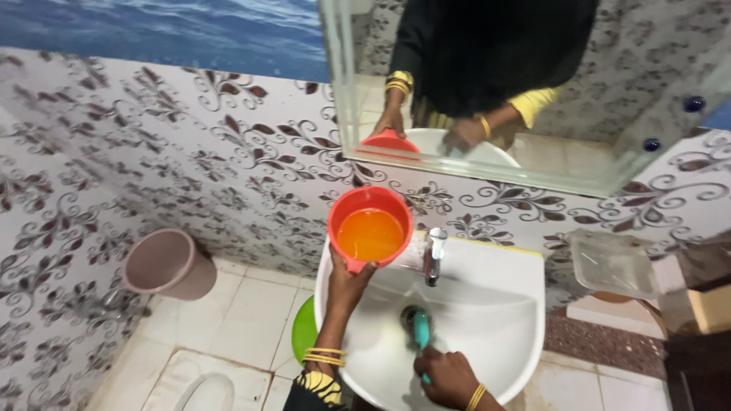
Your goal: The person scrubs a white bathroom sink using a teal brush and an orange liquid from a red bowl. They repeatedly dip the brush into the bowl and scrub the sink basin and drain area throughout the clip.
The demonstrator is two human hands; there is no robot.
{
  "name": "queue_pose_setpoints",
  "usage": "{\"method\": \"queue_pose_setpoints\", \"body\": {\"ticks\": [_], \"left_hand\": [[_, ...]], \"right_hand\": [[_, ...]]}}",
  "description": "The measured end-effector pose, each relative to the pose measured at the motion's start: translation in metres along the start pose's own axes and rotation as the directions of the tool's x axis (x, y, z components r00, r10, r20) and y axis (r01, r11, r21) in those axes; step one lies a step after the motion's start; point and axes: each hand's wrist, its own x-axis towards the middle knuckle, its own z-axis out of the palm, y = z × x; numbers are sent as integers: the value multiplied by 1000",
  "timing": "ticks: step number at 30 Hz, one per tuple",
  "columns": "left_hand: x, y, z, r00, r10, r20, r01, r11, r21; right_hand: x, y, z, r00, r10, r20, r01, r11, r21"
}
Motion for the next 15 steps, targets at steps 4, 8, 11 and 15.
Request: {"method": "queue_pose_setpoints", "body": {"ticks": [4, 8, 11, 15], "left_hand": [[-4, 10, -3, 1000, 7, 7, -7, 1000, -12], [-1, 13, -1, 998, 65, -10, -65, 998, -22], [0, 9, -1, 1000, 8, -1, -8, 1000, 9], [-4, 11, -4, 999, 42, 24, -41, 998, -47]], "right_hand": [[1, 14, 8, 998, 3, -68, -2, 1000, 24], [-5, 6, 9, 996, -58, 71, 56, 998, 25], [8, 4, 1, 997, 74, 26, -71, 993, -94], [-10, -7, -9, 1000, -10, -19, 9, 1000, -9]]}}
